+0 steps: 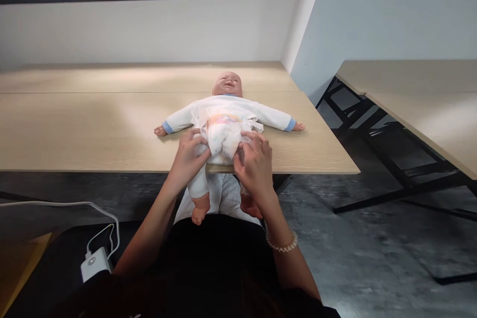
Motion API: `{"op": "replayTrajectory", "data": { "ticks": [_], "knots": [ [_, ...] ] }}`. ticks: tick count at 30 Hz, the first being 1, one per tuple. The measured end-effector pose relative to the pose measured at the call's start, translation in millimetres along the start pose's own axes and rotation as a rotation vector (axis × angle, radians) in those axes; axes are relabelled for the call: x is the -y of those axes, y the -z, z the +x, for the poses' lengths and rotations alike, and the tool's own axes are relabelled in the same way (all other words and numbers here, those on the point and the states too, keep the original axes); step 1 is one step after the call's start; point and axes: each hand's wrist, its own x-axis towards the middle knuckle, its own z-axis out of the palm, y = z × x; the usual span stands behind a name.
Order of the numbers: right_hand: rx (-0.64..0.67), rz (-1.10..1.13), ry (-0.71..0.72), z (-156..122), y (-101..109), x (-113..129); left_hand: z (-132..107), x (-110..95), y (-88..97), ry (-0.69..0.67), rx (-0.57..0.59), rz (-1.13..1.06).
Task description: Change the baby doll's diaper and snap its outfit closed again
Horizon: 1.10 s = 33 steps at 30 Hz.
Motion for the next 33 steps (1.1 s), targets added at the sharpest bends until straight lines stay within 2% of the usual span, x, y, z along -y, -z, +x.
{"op": "replayTrajectory", "data": {
  "ticks": [5,8,11,14,16,18,21,23,25,28,30,33],
  "knots": [
    [-0.154,-0.146,-0.096,-10,7,-5,-6,-1,7.8,0.039,-0.181,0.101],
    [-0.150,-0.154,-0.135,-15,7,-6,-10,1,7.0,0.068,-0.155,0.123],
    [-0.109,-0.042,-0.140,-14,11,-6,-8,8,10.0,0.043,-0.110,-0.009],
    [-0.116,0.122,-0.105,0,20,-6,4,14,14.9,0.020,-0.095,-0.157],
    [-0.111,0.171,-0.065,17,23,-6,19,15,13.5,-0.007,-0.079,-0.170],
    [-0.036,0.184,-0.006,37,20,-6,36,14,7.4,-0.033,-0.007,-0.142],
    [0.197,0.165,0.106,62,3,-4,57,15,-3.1,-0.059,0.143,-0.099],
    [0.364,0.129,0.186,74,-12,-2,63,17,-5.4,-0.079,0.173,-0.101],
    [0.466,0.095,0.242,80,-24,1,63,19,-3.4,-0.066,0.154,-0.105],
    [0.488,0.093,0.235,84,-32,3,56,20,1.9,-0.031,0.057,-0.014],
    [0.471,0.102,0.206,82,-32,2,50,17,3.8,-0.058,-0.034,0.072],
    [0.424,0.077,0.192,73,-28,1,44,9,3.6,-0.125,-0.055,0.158]
  ]
}}
